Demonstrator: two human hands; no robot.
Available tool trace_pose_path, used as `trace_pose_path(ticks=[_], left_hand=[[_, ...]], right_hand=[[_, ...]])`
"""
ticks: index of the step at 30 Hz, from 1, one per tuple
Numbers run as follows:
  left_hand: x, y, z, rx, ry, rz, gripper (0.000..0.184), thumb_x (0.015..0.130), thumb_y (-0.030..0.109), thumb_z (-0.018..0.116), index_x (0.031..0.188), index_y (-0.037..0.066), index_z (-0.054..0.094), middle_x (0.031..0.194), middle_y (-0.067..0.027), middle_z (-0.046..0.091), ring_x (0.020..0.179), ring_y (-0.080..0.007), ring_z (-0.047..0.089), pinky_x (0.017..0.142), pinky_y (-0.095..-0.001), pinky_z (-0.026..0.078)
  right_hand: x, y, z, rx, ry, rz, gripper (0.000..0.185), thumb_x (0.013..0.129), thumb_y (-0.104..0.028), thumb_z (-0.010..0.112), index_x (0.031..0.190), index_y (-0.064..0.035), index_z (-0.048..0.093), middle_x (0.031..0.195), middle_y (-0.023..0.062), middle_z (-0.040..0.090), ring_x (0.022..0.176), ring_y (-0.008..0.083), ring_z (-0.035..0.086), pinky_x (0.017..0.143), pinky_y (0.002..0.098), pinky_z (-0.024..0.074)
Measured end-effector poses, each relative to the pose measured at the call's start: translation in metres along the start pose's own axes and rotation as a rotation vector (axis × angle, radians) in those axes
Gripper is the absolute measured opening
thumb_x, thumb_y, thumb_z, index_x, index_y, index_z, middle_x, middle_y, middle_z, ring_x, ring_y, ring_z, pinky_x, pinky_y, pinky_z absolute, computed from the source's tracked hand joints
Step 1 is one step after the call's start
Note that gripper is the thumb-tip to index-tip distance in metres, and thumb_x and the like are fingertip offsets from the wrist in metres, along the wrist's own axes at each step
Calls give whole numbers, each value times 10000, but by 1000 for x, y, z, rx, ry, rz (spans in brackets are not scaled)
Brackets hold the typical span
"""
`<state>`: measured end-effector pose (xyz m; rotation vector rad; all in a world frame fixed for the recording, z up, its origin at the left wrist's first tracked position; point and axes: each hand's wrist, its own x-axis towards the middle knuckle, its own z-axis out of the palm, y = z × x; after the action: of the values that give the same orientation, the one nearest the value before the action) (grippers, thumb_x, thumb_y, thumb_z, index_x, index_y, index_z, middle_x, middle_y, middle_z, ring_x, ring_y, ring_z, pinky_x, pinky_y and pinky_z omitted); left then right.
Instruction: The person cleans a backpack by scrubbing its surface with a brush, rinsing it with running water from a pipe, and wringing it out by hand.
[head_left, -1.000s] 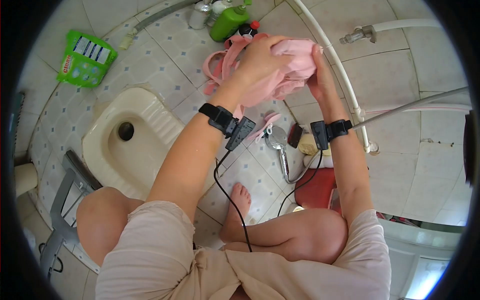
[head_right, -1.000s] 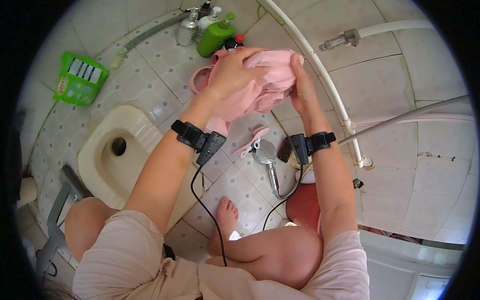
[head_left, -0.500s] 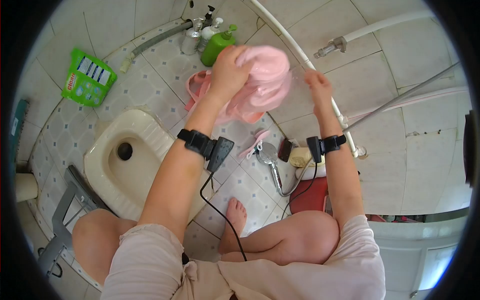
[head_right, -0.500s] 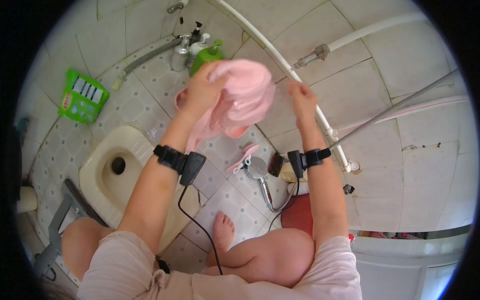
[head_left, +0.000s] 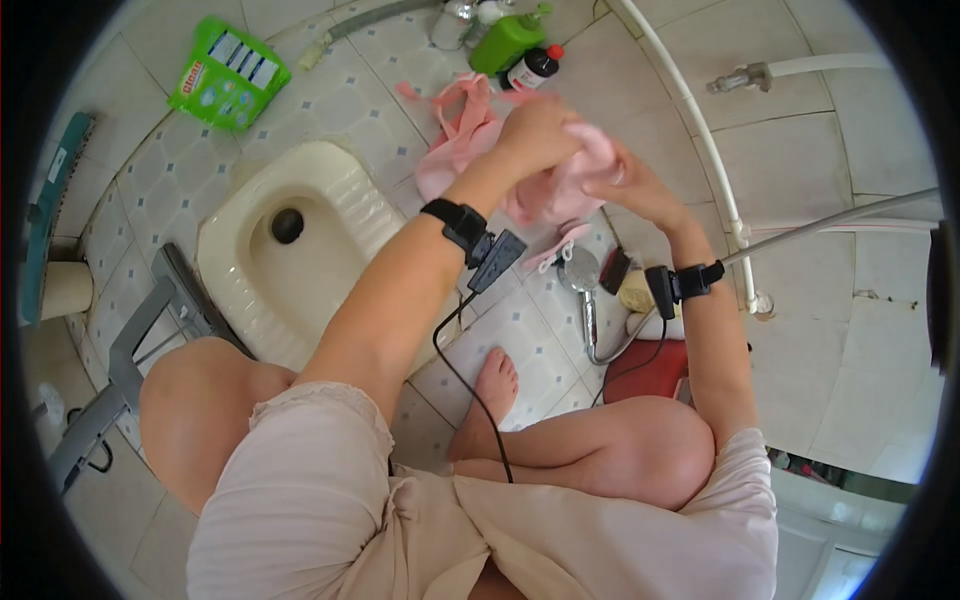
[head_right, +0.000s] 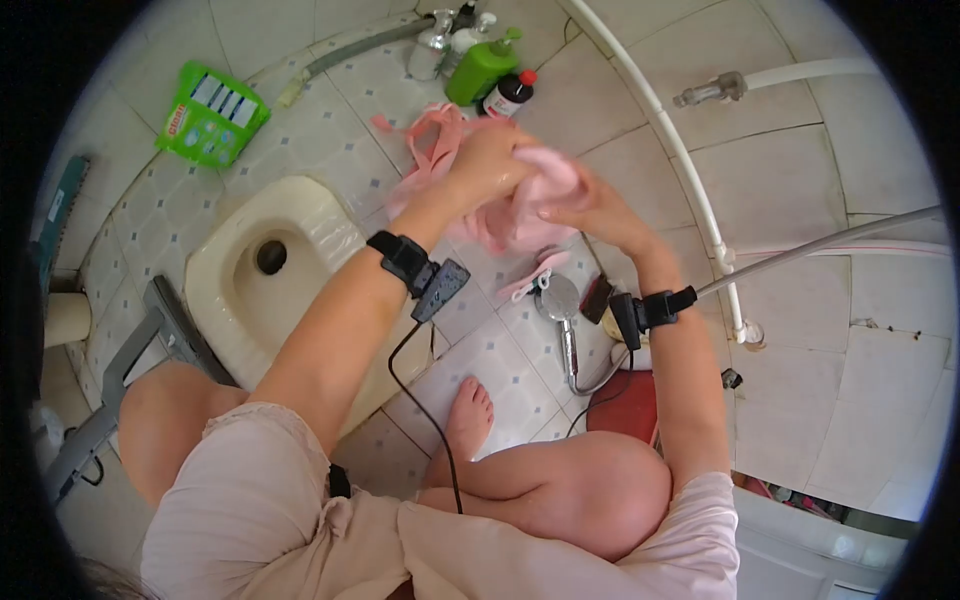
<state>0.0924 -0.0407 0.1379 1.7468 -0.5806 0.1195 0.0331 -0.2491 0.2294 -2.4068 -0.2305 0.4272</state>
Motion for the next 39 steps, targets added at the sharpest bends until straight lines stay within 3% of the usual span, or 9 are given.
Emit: trace_pose_path(ticks=[6, 8, 13, 16, 23, 29, 31, 34, 39], left_hand=[[26, 74, -58, -754, -62, -49, 295, 848, 176, 765, 1066, -22, 759, 1019, -18, 746, 968, -105, 669, 836, -300, 545], [41, 76, -70, -1169, -246, 177, 571, 800, 258, 803, 1341, 151, 655, 1157, -170, 747, 1042, -389, 724, 959, -445, 575], [23, -6, -82, -436, -299, -124, 360, 843, 224, 787, 1163, 62, 755, 1077, -20, 747, 1014, -129, 674, 907, -314, 534], [-26, -65, -59, 153, -235, -198, 445, 814, 215, 805, 1245, 134, 736, 1148, -28, 750, 1057, -167, 686, 955, -333, 528], [-34, -72, -87, -260, -285, -248, 529, 777, 164, 835, 1290, 140, 711, 1212, -82, 734, 1094, -207, 691, 970, -322, 524], [-24, -21, -113, 457, -498, -415, 758, 727, 396, 880, 1391, 129, 633, 1316, -143, 688, 1194, -274, 651, 1037, -364, 499], [-28, -5, -111, 824, -270, -434, 901, 677, 443, 887, 1467, 158, 561, 1342, -162, 671, 1229, -298, 632, 1060, -397, 487], [-18, -1, -117, 665, -439, -111, 906, 684, 390, 871, 1494, 170, 531, 1295, -169, 684, 1206, -322, 634, 1059, -414, 491], [-15, -2, -129, 155, -381, -192, 749, 773, 299, 788, 1470, 154, 556, 1251, -105, 693, 1137, -240, 654, 1009, -362, 503]], right_hand=[[-5, -85, -28, -61, 513, -103, 497, 794, -290, 901, 1197, -66, 715, 1022, 59, 754, 948, 169, 693, 855, 339, 559], [-14, -122, -17, -234, 720, -325, 389, 781, -278, 898, 1085, -86, 751, 891, 71, 761, 851, 208, 715, 800, 339, 562], [9, -61, 36, -456, 586, -180, 446, 835, -378, 809, 1148, -78, 706, 1094, 181, 735, 1002, 330, 710, 874, 416, 553], [12, 18, 52, -500, 352, -114, 522, 869, -407, 761, 1256, -69, 669, 1173, 186, 715, 1087, 336, 688, 939, 430, 537], [-29, 78, 35, -367, -21, 319, 764, 852, -405, 766, 1472, -30, 524, 1365, 216, 635, 1164, 319, 665, 982, 411, 531], [-38, 107, 58, -231, 92, 209, 891, 802, -419, 802, 1515, -15, 455, 1311, 231, 660, 1148, 306, 671, 981, 412, 527], [-32, 93, 63, -124, 94, 179, 873, 797, -420, 805, 1490, 3, 484, 1281, 219, 678, 1117, 307, 683, 975, 408, 528], [-15, 81, 58, -88, 57, 298, 659, 828, -352, 795, 1332, 35, 620, 1157, 159, 737, 1029, 265, 708, 927, 372, 544], [6, 21, -11, 482, 554, 84, 303, 875, -188, 784, 1116, -16, 717, 1001, 61, 745, 892, 135, 691, 795, 271, 548]])
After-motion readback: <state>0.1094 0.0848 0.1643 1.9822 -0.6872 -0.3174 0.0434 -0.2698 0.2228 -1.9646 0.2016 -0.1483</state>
